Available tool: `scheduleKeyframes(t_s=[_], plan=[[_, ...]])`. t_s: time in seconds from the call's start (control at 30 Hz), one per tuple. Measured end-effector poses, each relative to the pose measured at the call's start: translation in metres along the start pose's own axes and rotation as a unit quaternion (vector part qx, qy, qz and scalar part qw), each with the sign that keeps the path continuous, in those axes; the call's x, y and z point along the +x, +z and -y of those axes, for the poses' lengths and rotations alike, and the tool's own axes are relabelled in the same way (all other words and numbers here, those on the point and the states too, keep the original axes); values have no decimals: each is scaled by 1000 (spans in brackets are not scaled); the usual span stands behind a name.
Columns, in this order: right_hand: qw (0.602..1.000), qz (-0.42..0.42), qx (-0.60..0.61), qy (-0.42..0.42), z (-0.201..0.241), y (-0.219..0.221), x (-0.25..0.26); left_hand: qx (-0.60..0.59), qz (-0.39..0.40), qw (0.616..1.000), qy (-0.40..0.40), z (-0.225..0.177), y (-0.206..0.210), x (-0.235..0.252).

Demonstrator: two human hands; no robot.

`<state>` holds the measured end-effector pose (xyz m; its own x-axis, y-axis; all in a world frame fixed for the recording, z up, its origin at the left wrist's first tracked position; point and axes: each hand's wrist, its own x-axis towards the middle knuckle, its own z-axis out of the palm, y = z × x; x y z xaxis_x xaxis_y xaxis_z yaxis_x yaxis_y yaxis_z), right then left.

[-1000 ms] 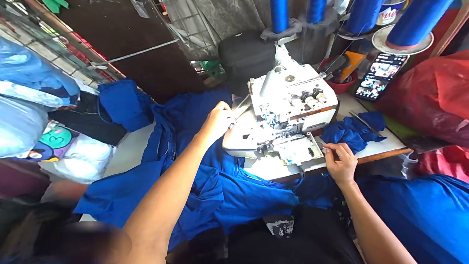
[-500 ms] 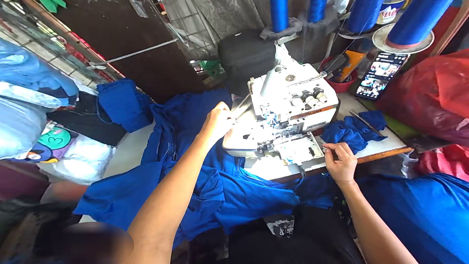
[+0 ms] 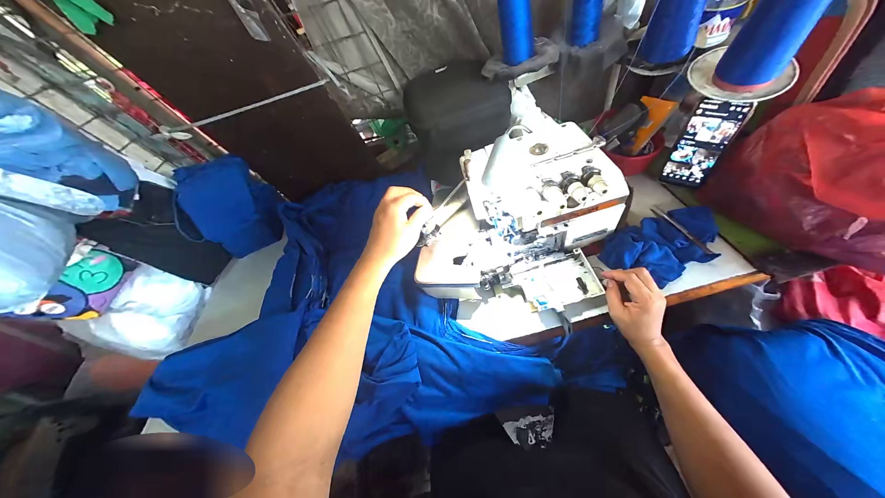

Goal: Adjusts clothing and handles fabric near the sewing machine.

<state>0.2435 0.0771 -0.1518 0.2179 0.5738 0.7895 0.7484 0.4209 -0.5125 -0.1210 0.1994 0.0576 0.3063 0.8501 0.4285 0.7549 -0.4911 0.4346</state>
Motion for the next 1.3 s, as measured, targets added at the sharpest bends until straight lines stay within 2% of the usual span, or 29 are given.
scheduleKeyframes(t_s=[0.1,0.17,0.27,0.33,0.37,0.5,0.63,0.9,1.03,1.1,1.23,1.3], plan=[[1000,1,1,-2,0,0,0,-54,-20,998,-29,-17,-16,-10],[1000,2,-3,0,1,-1,1,-51,-8,999,-3,-33,-20,-26],[1000,7,-8,6,1,-1,0,-11,92,994,49,-69,-11,-61],[1000,6,-10,10,0,-1,-2,13,155,984,82,-83,11,-85],[1000,6,-10,13,-2,0,-2,28,163,980,108,-85,26,-95],[1000,8,-10,19,-2,1,-3,75,72,984,144,-84,85,-112],[1000,15,-8,19,-1,-1,-3,125,-10,980,158,-78,114,-107],[1000,12,-5,22,-3,0,-4,116,-11,980,162,-77,112,-98],[997,-4,43,65,0,-3,-3,90,-20,978,187,-78,109,-102],[994,-1,63,87,1,-6,-1,86,5,977,195,-83,107,-111],[993,11,67,92,1,-5,1,143,70,969,187,-101,125,-145],[994,11,65,92,3,-4,1,191,59,965,172,-104,140,-157]])
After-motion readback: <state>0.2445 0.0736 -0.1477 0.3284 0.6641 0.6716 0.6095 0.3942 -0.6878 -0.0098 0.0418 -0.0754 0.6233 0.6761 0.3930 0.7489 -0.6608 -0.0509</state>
